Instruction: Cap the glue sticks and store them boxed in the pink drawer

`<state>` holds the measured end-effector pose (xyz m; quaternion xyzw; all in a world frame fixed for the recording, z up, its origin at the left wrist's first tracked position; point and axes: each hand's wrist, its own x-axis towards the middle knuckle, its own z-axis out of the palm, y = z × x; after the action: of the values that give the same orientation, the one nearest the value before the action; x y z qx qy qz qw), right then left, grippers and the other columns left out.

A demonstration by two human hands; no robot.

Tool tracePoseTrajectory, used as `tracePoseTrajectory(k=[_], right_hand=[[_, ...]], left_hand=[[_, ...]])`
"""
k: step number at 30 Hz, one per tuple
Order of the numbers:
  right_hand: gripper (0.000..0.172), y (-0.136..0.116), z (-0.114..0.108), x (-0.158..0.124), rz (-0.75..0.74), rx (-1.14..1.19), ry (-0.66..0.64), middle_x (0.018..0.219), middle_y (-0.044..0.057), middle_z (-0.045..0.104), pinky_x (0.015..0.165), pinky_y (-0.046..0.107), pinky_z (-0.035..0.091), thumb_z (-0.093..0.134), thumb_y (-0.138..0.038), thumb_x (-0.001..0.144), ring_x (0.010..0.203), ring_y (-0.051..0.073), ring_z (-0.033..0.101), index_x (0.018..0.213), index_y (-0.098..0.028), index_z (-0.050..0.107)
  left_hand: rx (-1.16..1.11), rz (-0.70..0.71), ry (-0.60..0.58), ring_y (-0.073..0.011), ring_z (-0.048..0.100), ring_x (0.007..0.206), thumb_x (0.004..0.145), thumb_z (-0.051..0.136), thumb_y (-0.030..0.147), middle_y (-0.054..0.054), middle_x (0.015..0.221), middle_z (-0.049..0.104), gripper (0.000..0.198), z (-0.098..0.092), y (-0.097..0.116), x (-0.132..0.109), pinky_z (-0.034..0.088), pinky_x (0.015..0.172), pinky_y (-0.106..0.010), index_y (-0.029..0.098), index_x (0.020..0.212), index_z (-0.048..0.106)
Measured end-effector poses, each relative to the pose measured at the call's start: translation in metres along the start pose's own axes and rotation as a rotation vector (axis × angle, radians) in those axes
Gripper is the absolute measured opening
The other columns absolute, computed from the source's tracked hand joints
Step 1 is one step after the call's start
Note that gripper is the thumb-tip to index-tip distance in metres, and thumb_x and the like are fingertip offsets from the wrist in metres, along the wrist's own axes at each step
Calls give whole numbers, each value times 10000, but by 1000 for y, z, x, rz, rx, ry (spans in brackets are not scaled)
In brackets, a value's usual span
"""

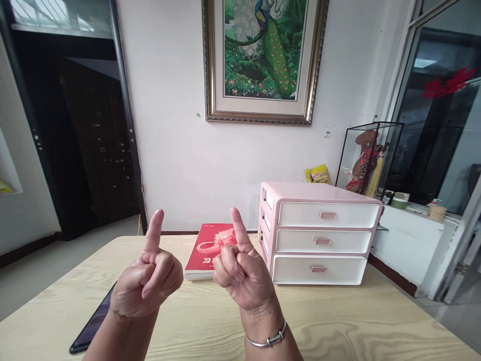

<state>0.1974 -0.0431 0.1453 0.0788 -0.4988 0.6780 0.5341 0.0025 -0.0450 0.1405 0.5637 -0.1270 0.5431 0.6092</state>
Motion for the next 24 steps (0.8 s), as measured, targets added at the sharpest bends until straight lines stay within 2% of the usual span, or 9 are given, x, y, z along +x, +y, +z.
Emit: tracePoseTrajectory(k=[6,15,24], right_hand=[[735,-2,3,0,-29,12,75,505,-107,240,427,200,188,569,-194,871,466,101,139,1491,-437,257],[728,-5,7,-2,-38,-6,39,497,-110,246,425,199,181,586,-208,864,457,94,138,1482,-441,281],[735,-4,5,-1,-29,-50,98,497,-116,248,424,204,176,610,-253,861,455,94,127,1486,-441,271]], left_hand=[[4,-13,106,-91,121,430,873,432,80,96,475,250,814,4,-1,2,202,418,-174,378,1535,65],[-13,2,89,-93,121,425,867,394,59,91,479,251,819,9,-1,2,204,417,-173,417,1526,62],[32,1,76,-88,128,421,915,435,128,101,482,254,781,7,0,2,211,410,-162,426,1523,44]])
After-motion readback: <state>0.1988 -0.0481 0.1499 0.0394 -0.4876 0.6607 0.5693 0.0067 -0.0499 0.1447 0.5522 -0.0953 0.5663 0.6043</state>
